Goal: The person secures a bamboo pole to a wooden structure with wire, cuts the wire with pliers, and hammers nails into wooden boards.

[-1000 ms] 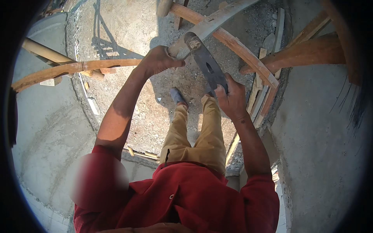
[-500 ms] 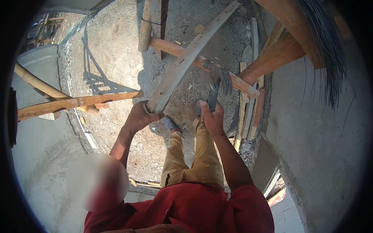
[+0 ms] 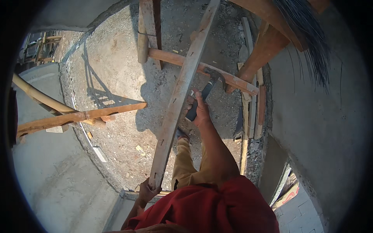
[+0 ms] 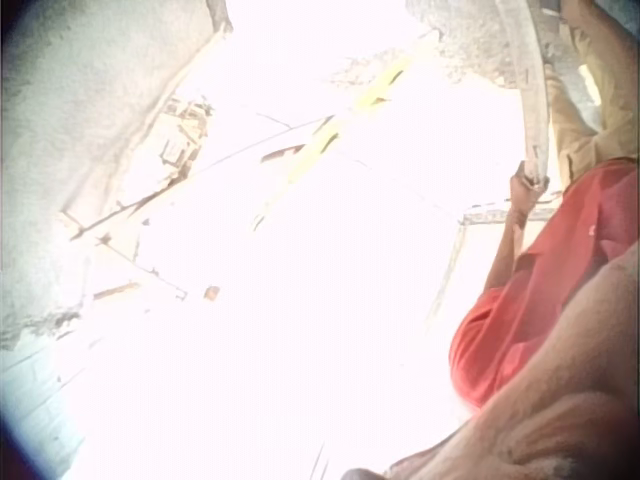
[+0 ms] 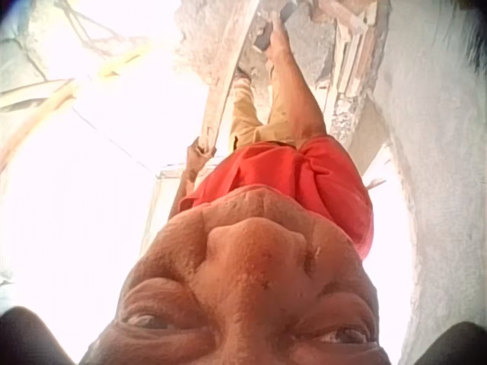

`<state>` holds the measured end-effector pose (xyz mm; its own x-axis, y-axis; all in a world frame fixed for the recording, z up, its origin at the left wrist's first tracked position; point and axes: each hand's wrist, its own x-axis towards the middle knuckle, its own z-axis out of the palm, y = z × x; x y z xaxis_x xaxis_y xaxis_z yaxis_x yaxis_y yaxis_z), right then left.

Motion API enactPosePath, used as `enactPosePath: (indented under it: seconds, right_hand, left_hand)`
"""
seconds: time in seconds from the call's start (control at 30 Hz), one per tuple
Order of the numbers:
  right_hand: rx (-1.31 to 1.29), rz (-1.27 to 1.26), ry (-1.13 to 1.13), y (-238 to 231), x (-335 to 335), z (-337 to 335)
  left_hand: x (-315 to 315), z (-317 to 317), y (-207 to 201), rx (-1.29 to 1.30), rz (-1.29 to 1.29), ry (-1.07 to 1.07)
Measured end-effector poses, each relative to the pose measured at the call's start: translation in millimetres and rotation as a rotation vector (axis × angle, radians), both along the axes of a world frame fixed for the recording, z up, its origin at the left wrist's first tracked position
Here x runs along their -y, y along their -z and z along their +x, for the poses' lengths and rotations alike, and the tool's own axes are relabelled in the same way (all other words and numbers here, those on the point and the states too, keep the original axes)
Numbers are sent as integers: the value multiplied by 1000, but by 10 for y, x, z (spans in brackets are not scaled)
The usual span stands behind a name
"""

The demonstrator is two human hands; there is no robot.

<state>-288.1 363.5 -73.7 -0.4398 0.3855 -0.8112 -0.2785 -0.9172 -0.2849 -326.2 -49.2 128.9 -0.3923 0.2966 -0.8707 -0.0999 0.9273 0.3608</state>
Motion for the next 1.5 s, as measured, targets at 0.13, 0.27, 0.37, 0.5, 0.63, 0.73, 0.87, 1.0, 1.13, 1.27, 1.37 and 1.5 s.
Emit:
enactPosePath:
  seconds: [0.13,0.27,0.37,0.5,0.63,0.73,0.87,1.0,1.13,1.27,1.37,1.5]
  right_hand:
    - [104,92,-156,18,15,-114]
    - [271,240,-247,135,25,-171]
    - [270,230,-193,181,104,-195]
    - [215,258,-127,220,237,-322]
    - [150,276,-42,184,317,-430]
    - [-20,159,-18,162,368,-393]
    - [-33,83,-21,-2,289,-117]
    - [49,206,-162,148,278,386]
    - [210,284,-301,91,166,836]
    - [303,322,-377,177,128,1159]
    - [317,318,-389,195,117,1231]
    - [402,495,-535,230,64,1196]
  left_hand:
    - [26,12,279,4,-138,353]
    - [54,-302,386,-3,47,617]
    - [-40,-896,698,-320,71,472]
    - [-1892,-1501,1167,-681,259,407]
    - [-3926,-1325,1354,-762,86,590]
    - [-4355,-1260,1748,-751,-28,686]
    - [-4404,-1314,1965,-689,-23,758]
    - [-4118,-2090,2062,271,135,42]
    - [-3782,-2302,2161,278,151,14]
    - [-3750,-2230,2226,259,196,-155]
    - [-3754,-2147,2193,28,195,-159]
    - [-3670,-2182,2289,-154,86,-109]
